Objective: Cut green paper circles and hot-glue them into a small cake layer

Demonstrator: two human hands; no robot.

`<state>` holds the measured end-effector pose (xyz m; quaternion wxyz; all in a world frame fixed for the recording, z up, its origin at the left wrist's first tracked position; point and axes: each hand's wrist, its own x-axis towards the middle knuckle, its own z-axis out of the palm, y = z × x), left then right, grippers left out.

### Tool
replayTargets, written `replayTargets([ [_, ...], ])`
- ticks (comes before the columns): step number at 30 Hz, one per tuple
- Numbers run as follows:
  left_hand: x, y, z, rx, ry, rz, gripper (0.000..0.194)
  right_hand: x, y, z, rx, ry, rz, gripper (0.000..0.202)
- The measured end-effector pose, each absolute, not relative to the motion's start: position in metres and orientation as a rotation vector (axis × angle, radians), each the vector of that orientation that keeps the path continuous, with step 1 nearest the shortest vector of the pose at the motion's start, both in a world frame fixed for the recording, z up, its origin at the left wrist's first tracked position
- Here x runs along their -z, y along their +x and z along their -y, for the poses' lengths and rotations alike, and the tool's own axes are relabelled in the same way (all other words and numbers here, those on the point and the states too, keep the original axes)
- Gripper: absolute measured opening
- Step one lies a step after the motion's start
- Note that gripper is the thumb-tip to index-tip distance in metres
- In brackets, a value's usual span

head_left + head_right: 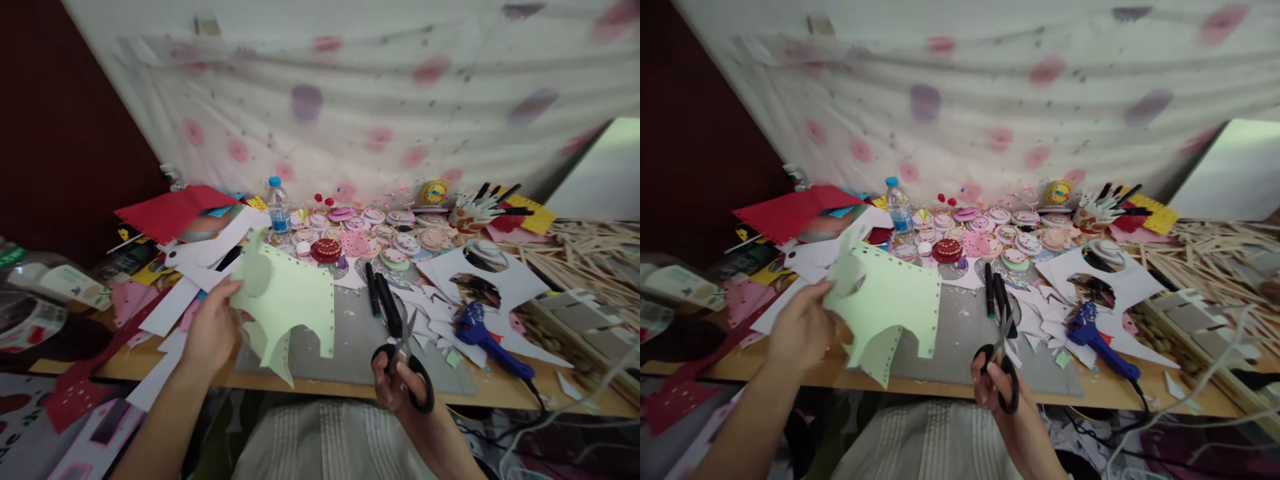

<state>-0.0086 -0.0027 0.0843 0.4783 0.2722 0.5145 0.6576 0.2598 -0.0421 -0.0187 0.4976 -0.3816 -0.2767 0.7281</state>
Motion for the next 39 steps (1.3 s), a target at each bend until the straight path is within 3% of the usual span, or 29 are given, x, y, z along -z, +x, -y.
replayTargets([
  [5,-0.053,0.006,-0.003,-1.424,0.907,-1.159,0.032,0.007,0.258,0.027,-1.663,-0.896,0.898,0.031],
  [13,-0.020,0.024,-0.030,-1.233,1.130,-1.125,0.037,-0.011,0.216,-0.047,-1.645,-0.898,1.116,0.036],
  [25,0.020,0.002,-0.097,-1.127,0.999,-1.216,0.056,0.027,0.189,-0.123,-1.712,-0.981,1.018,0.028],
  [28,0.025,-0.007,-0.098,-1.082,1.022,-1.265,0.053,0.034,0.187,-0.122,-1.749,-0.973,1.006,0.027],
  [33,0.024,-0.007,-0.092,-0.957,1.036,-1.325,0.025,0.043,0.191,-0.111,-1.814,-0.799,1.074,0.029],
  [39,0.026,-0.002,-0.094,-0.955,0.906,-1.228,0.032,0.044,0.191,-0.105,-1.752,-0.948,1.226,0.024],
])
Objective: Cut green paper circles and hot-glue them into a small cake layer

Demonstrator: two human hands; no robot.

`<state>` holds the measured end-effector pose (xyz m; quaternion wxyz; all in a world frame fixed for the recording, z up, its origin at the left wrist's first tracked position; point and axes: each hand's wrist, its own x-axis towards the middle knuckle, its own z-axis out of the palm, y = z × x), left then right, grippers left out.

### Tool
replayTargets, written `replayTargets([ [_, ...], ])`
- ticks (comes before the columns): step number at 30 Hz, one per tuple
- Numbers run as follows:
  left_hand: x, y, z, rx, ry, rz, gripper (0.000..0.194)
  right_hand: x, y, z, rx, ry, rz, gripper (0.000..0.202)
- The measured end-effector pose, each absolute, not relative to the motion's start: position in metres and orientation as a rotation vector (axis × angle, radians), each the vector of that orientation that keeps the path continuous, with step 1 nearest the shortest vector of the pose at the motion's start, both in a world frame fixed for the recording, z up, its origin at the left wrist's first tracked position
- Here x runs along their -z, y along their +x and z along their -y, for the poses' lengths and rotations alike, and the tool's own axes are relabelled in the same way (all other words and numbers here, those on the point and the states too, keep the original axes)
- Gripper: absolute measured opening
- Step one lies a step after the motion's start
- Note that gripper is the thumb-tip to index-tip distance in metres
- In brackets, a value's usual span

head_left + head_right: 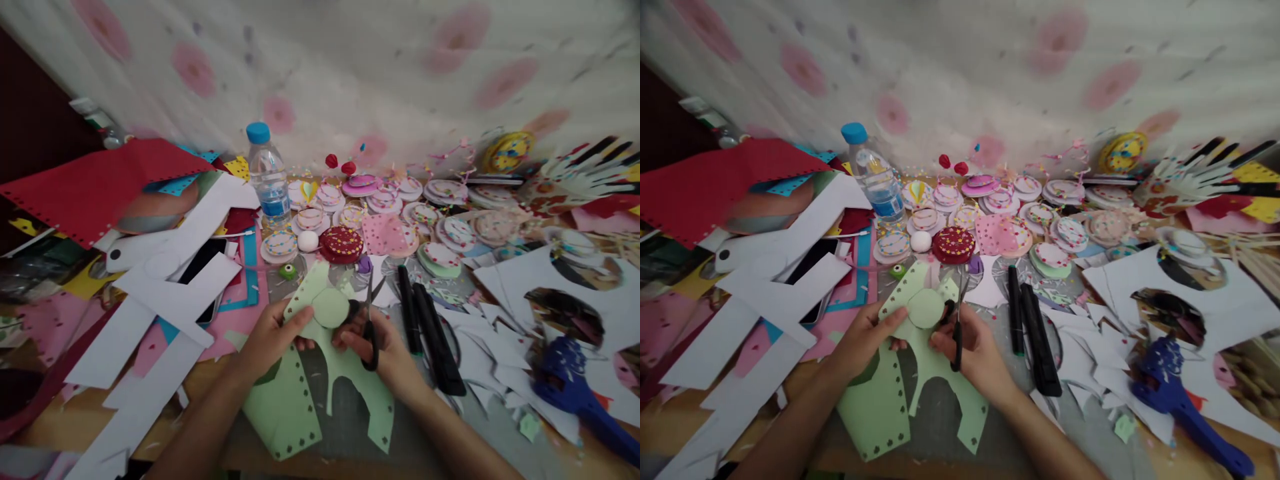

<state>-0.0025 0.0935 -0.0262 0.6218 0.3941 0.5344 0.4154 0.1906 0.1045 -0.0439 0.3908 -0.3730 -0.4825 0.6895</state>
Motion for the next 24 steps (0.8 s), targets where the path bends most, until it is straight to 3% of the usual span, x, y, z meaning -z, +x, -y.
replayTargets([
  [7,0.025,-0.010,-0.093,-0.912,0.886,-1.121,0.025,0.039,0.195,-0.104,-1.755,-0.902,1.179,0.025],
  [11,0.027,-0.012,-0.095,-1.000,0.874,-1.213,0.024,0.035,0.201,-0.107,-1.595,-0.899,1.269,0.022],
  [15,0.028,-0.014,-0.098,-1.066,0.935,-1.296,0.026,0.026,0.211,-0.111,-1.390,-1.029,1.655,0.014],
  [24,0.024,-0.017,-0.098,-1.057,1.065,-1.410,0.032,0.023,0.218,-0.112,-1.067,-1.284,2.292,0.022],
])
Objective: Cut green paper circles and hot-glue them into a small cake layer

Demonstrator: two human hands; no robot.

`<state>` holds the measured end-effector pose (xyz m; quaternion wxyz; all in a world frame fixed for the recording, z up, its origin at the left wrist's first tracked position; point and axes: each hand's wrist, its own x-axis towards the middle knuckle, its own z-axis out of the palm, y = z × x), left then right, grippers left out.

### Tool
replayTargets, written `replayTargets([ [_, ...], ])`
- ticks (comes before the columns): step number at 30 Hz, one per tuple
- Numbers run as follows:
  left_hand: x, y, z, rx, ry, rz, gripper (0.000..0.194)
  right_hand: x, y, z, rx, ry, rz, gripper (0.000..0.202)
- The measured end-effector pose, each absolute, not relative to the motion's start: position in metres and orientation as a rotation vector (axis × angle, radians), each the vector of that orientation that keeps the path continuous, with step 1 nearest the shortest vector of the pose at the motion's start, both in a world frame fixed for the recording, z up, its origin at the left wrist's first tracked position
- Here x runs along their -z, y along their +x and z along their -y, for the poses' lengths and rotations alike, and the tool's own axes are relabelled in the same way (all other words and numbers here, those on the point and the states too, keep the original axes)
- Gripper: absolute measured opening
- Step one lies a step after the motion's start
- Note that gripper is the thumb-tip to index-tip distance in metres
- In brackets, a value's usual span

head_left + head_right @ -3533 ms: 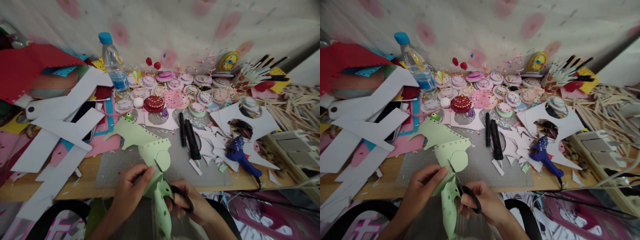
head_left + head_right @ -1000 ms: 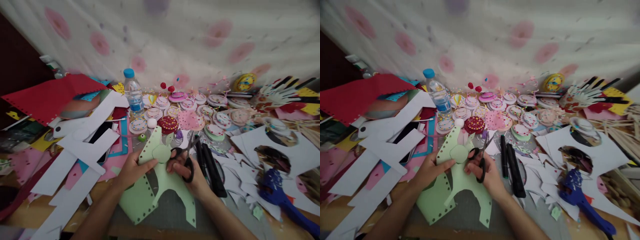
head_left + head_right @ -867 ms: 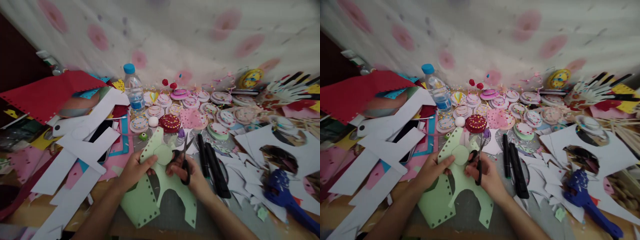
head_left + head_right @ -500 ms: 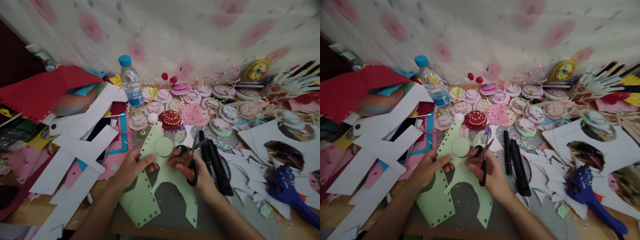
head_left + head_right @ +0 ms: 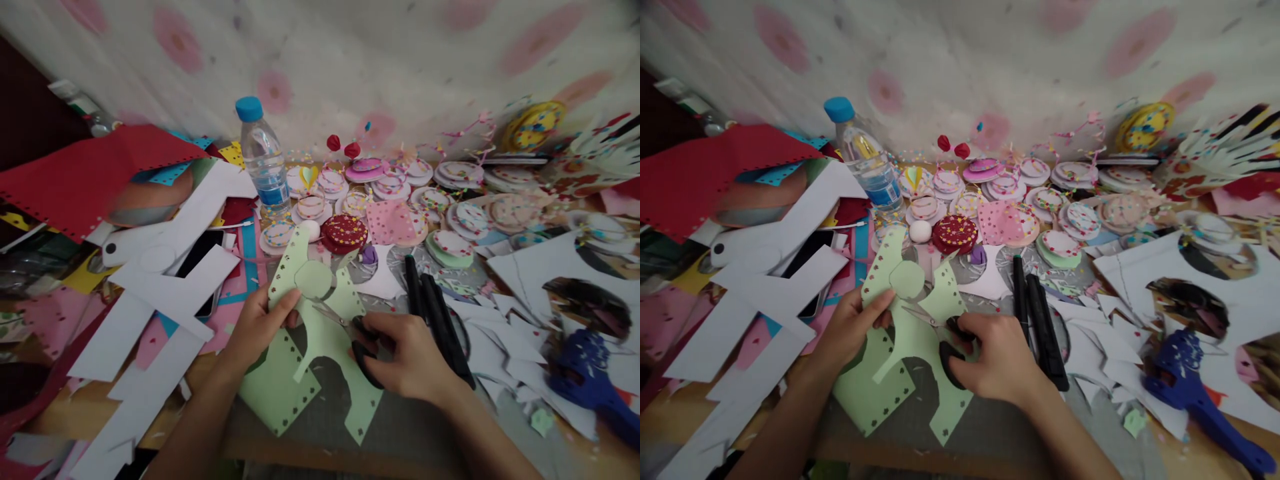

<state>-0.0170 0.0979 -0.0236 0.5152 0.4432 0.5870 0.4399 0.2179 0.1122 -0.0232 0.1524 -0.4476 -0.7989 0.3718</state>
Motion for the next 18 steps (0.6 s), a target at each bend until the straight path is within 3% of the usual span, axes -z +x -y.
replayTargets([
  [7,0.0233,-0.0238,-0.0949,-0.984,0.943,-1.235,0.021,0.0178,0.2226,-0.1156,-1.107,-1.335,2.383,0.019],
  [18,0.0204,-0.0262,-0.0964,-0.922,0.985,-1.263,0.022,0.0223,0.2221,-0.1145,-1.222,-1.309,2.316,0.023],
])
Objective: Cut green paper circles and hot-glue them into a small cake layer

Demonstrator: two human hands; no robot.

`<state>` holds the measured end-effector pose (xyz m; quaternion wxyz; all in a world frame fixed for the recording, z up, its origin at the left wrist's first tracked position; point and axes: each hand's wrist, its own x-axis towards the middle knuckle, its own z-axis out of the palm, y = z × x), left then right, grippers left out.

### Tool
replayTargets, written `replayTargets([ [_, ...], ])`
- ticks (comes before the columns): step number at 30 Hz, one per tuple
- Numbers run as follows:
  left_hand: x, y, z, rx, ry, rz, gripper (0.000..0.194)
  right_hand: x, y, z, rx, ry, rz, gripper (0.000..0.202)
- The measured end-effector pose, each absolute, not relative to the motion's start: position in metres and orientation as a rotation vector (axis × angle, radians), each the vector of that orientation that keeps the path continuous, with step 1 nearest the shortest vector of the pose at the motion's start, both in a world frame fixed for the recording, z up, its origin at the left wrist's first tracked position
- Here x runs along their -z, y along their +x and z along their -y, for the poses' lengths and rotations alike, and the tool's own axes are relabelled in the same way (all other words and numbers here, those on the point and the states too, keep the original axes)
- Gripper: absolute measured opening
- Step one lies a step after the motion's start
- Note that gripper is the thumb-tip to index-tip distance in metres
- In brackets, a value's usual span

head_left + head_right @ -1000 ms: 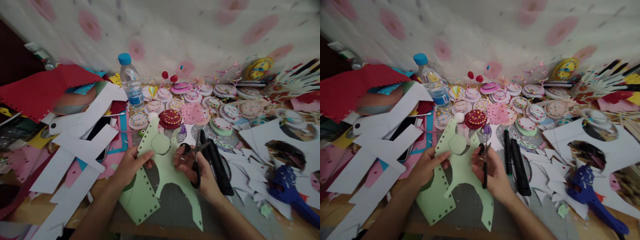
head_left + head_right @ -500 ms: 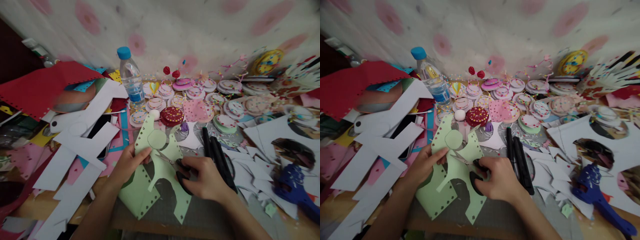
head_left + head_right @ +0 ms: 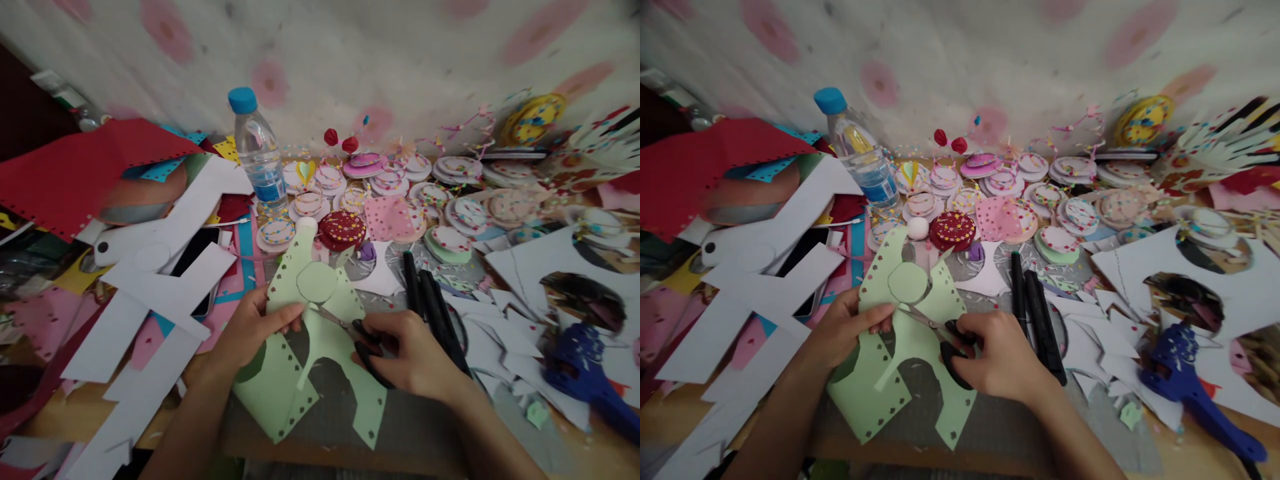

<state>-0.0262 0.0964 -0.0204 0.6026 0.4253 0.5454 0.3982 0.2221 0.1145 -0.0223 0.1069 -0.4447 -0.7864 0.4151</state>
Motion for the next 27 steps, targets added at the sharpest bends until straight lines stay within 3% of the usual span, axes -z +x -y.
replayTargets([
  [9,0.018,-0.018,-0.093,-0.817,0.924,-1.302,0.018,0.020,0.218,-0.113,-1.330,-1.291,2.254,0.024],
  [27,0.019,-0.012,-0.093,-0.794,0.914,-1.347,0.017,0.014,0.218,-0.113,-1.165,-1.333,2.394,0.015],
])
